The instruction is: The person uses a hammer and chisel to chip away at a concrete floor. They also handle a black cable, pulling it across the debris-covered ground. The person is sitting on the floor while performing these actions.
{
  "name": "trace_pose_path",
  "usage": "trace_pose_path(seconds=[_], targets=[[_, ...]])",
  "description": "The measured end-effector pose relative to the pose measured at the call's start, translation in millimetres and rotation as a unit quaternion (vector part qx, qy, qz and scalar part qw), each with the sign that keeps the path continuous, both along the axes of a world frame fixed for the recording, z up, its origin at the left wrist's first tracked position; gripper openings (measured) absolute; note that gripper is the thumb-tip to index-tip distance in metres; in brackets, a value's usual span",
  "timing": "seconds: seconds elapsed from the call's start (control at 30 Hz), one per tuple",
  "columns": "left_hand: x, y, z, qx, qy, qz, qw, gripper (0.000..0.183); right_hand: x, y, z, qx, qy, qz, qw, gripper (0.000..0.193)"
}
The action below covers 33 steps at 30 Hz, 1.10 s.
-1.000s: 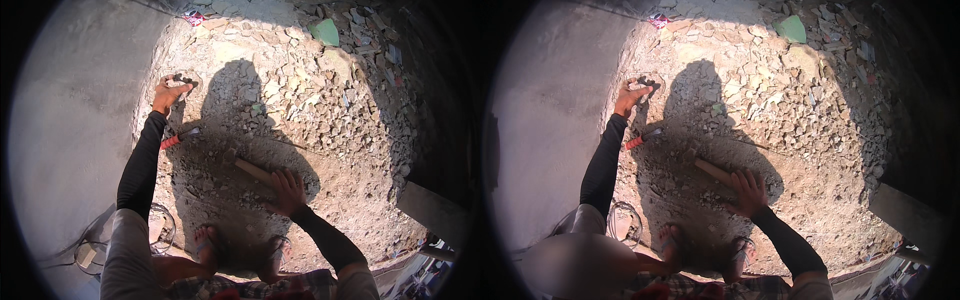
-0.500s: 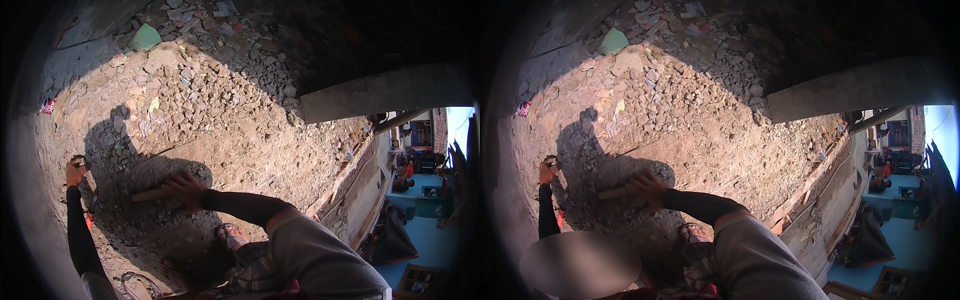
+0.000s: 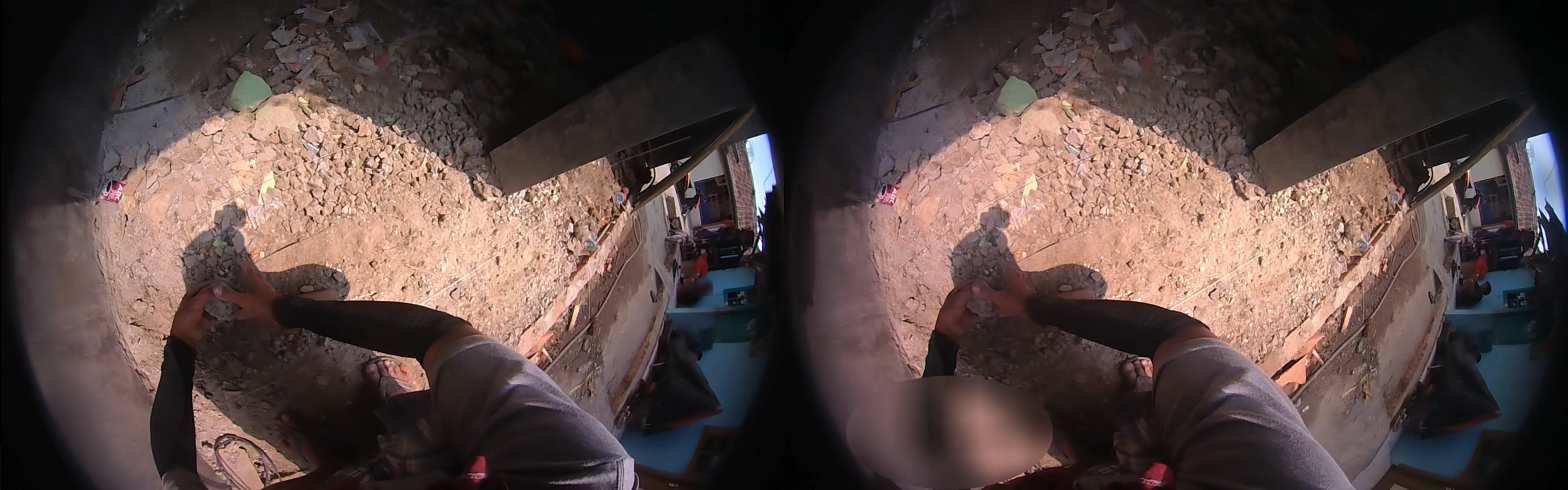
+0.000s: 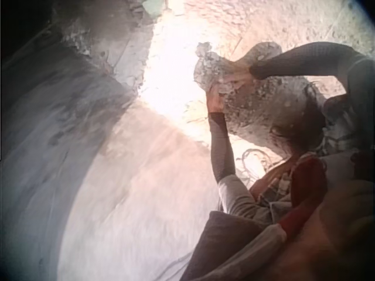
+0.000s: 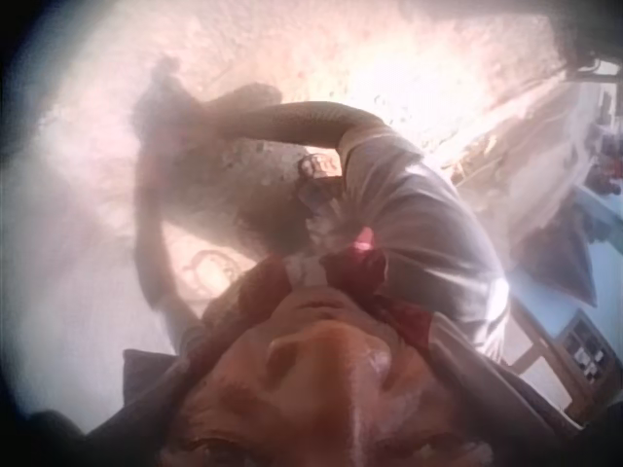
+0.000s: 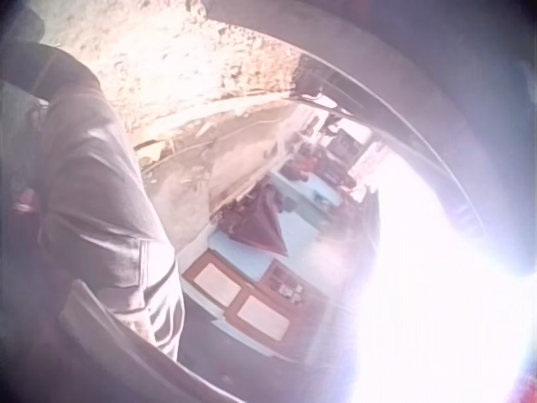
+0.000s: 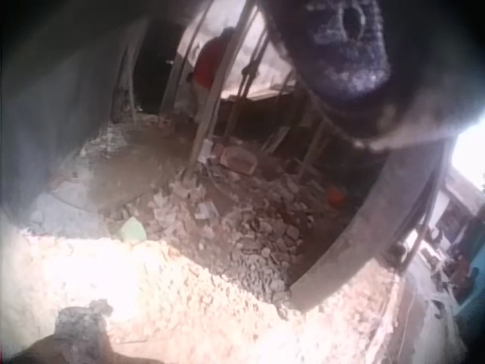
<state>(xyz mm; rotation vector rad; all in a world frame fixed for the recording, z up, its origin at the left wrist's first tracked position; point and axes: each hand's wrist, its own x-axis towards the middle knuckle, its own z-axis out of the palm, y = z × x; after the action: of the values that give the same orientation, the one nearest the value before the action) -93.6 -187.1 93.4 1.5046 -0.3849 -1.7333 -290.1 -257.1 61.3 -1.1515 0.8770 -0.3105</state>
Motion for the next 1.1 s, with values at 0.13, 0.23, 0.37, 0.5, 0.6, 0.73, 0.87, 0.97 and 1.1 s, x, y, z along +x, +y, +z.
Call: trace_pose_path(seconds=[0.13, 0.23, 0.37, 0.5, 0.6, 0.73, 0.87, 0.97, 1.1], targets=[[-33.6, -10.3, 27.8, 0.019, 0.085, 0.052, 0.995, 0.063, -3.9, -23.7, 33.9, 0.230, -0.111, 0.062, 0.965, 0.082], [-56.2, -16.6, 54.7, 0.039, 0.162, -0.012, 0.986, 0.075, -32.1, -42.3, -20.2, 0.242, -0.102, 0.102, 0.959, 0.069], [-67.4, -1.9, 36.9, -0.066, 0.063, -0.081, 0.993, 0.077, -44.9, -55.1, 25.4, 0.261, -0.019, 0.156, 0.952, 0.076], [-94.6, -33.9, 42.6, -0.070, 0.048, -0.068, 0.994, 0.078, -63.7, -57.6, -15.1, 0.023, -0.121, 0.267, 0.956, 0.068], [-78.8, -28.0, 8.6, -0.101, 0.047, -0.110, 0.988, 0.083, -64.3, -55.3, -17.5, -0.010, -0.082, 0.239, 0.967, 0.054], [-100.0, -33.7, 40.7, -0.022, 0.146, 0.084, 0.985, 0.089, -80.0, -77.3, -31.1, 0.029, 0.010, 0.129, 0.991, 0.049], [-65.9, -4.4, 46.9, 0.036, 0.042, 0.010, 0.998, 0.073, -128.8, -167.1, -0.9, -0.024, 0.222, 0.072, 0.972, 0.053], [-22.9, 39.7, 65.0, 0.046, -0.010, -0.006, 0.999, 0.082, -210.6, -295.4, 45.2, -0.378, 0.443, 0.161, 0.797, 0.061], [38.7, 138.6, 84.6, 0.181, -0.165, 0.042, 0.969, 0.077, -286.8, -422.1, 106.2, -0.541, 0.633, 0.271, 0.483, 0.066]])
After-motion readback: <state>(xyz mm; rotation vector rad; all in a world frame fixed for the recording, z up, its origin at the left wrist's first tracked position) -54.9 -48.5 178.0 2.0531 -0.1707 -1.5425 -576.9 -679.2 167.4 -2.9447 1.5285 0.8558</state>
